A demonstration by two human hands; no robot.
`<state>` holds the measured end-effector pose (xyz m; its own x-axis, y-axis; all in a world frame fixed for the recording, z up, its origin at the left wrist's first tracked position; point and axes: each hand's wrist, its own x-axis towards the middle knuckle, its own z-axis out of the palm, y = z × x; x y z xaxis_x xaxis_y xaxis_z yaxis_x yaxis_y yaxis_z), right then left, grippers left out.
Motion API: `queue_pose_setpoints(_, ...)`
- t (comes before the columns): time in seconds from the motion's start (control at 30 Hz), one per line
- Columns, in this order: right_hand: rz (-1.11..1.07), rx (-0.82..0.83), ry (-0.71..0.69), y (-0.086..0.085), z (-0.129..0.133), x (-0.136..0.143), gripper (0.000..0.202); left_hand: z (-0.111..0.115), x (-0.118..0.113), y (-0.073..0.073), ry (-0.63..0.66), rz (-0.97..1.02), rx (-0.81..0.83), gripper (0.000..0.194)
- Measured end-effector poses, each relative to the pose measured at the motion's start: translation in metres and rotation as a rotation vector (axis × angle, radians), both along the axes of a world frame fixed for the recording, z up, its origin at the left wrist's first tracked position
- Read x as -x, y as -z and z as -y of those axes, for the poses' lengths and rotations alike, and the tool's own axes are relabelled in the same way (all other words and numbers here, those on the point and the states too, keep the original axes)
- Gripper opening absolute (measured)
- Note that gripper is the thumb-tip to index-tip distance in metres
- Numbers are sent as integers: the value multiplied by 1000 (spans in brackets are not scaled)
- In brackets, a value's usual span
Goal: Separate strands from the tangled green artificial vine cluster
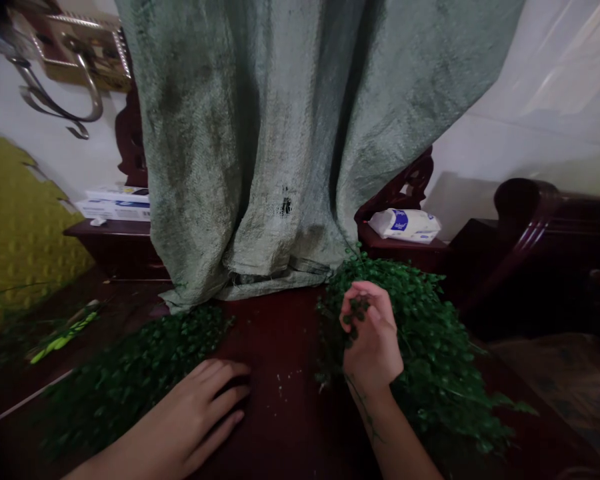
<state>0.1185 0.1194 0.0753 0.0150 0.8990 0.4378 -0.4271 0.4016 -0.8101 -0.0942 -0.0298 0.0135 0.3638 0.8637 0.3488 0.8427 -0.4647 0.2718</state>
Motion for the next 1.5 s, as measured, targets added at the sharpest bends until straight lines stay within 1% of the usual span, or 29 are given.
queue_pose_setpoints(0.17, -86, -49, 119, -4, -3, -2, 28, -4, 3, -1, 95, 24, -17, 22)
queue_pose_setpoints(0.23, -124, -49, 146, -4, -5, -3, 29, -6, 4, -2, 91, 37, -56, 23)
queue_pose_setpoints(0.3, -150, -46, 160, -5, -8, -4, 29, -9, 0, -4, 58, 34, -78, 24)
queue_pose_setpoints(0.37, -174, -54, 171, -5, -11, -7, 29, -11, -12, -6, 59, 10, -48, 27)
queue_pose_setpoints(0.4, -186, -60, 176, -6, -12, -9, 29, -12, -21, -6, 80, -2, -15, 28)
queue_pose_setpoints(0.47, -211, -68, 185, -8, -14, -13, 29, -17, -43, -3, 157, -16, 66, 29)
queue_pose_setpoints(0.5, -223, -70, 188, -9, -15, -14, 28, -21, -55, 0, 225, -37, 84, 31)
queue_pose_setpoints(0.57, -242, -73, 190, -11, -16, -17, 27, -30, -77, 7, 311, -65, 65, 33)
queue_pose_setpoints(0.67, -255, -81, 194, -13, -17, -21, 27, -44, -100, 11, 338, -45, 100, 41)
queue_pose_setpoints(0.77, -258, -96, 216, -16, -16, -23, 29, -52, -109, 4, 376, -31, 149, 42)
queue_pose_setpoints(0.9, -258, -101, 229, -17, -14, -25, 29, -55, -107, -9, 413, -98, 181, 42)
queue_pose_setpoints(0.97, -259, -99, 227, -18, -14, -26, 29, -55, -103, -10, 384, -157, 161, 46)
queue_pose_setpoints(1.0, -259, -98, 225, -18, -13, -26, 29, -56, -100, -10, 347, -191, 145, 48)
queue_pose_setpoints(1.13, -237, -84, 197, -18, -13, -26, 30, -68, -83, -8, 122, -291, 92, 49)
queue_pose_setpoints(1.2, -222, -74, 185, -17, -12, -25, 31, -79, -75, -7, 55, -302, 85, 50)
queue_pose_setpoints(1.37, -186, -52, 153, -15, -10, -22, 31, -107, -68, -4, -5, -322, 64, 50)
queue_pose_setpoints(1.5, -152, -36, 127, -14, -10, -20, 32, -115, -64, -1, -66, -334, 44, 48)
